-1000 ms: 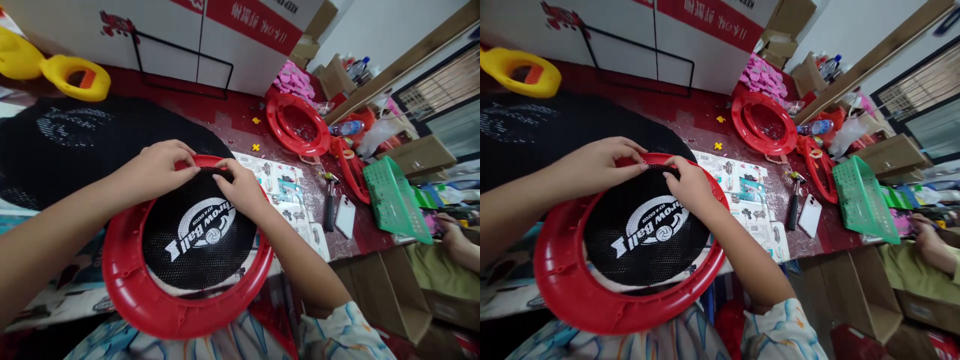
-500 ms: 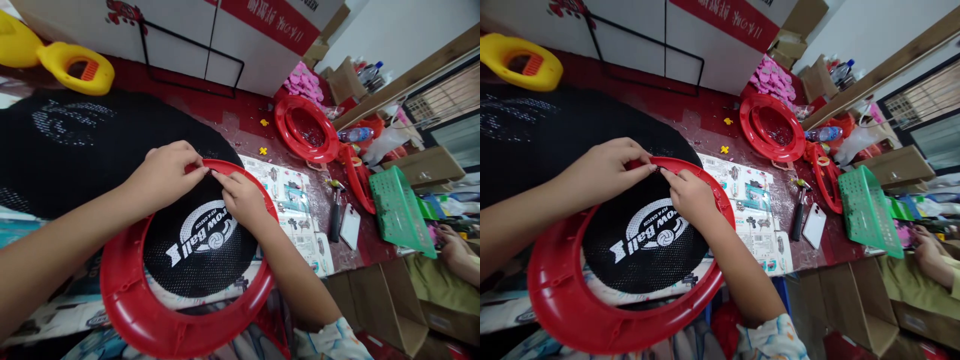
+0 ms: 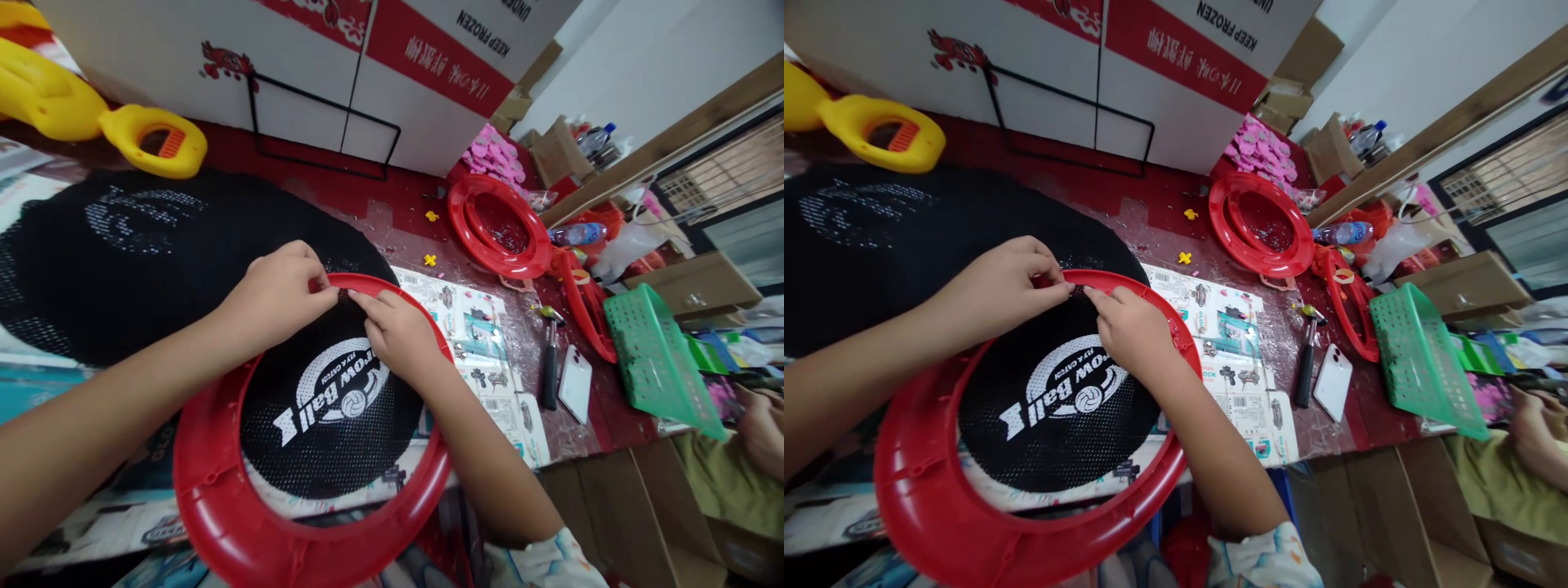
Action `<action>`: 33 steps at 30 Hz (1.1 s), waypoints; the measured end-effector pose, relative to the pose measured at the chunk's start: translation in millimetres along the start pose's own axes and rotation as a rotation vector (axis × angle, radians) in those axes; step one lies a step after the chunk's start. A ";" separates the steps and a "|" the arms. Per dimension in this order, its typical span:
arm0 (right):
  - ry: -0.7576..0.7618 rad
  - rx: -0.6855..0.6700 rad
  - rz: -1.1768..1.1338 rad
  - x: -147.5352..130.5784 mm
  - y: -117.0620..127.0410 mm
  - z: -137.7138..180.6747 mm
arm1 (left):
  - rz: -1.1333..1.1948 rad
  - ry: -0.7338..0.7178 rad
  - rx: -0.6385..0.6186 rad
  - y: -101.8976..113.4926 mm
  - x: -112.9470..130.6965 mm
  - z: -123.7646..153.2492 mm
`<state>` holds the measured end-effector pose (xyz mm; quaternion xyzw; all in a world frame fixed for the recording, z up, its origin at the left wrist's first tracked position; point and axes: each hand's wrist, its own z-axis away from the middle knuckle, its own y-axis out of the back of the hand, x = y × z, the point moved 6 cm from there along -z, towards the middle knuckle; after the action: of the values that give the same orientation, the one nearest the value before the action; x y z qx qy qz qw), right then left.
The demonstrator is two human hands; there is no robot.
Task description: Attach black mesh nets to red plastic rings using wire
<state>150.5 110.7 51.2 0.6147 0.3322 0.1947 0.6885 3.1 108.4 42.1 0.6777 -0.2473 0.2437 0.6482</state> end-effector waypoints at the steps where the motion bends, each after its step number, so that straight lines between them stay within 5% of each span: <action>1: 0.002 -0.009 -0.013 0.3 1.3 -0.6 | -0.004 0.004 0.003 -0.2 0.2 0.1; 10: -0.064 -0.081 -0.091 6.2 0.7 -6.3 | -0.095 0.018 0.021 -1.4 4.6 2.0; 18: 0.016 0.026 0.107 7.0 4.9 2.5 | -0.129 -0.001 0.026 -3.7 3.9 2.1; 28: -0.015 -0.045 0.101 4.4 2.6 -3.3 | -0.137 0.011 0.017 -4.7 3.9 1.5; 33: -0.031 0.118 -0.121 11.6 13.7 6.3 | -0.147 -0.043 0.019 -2.6 5.6 4.5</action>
<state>165.0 116.4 62.2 0.6359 0.3688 0.1233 0.6667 9.1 104.0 43.6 0.7052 -0.2087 0.1832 0.6524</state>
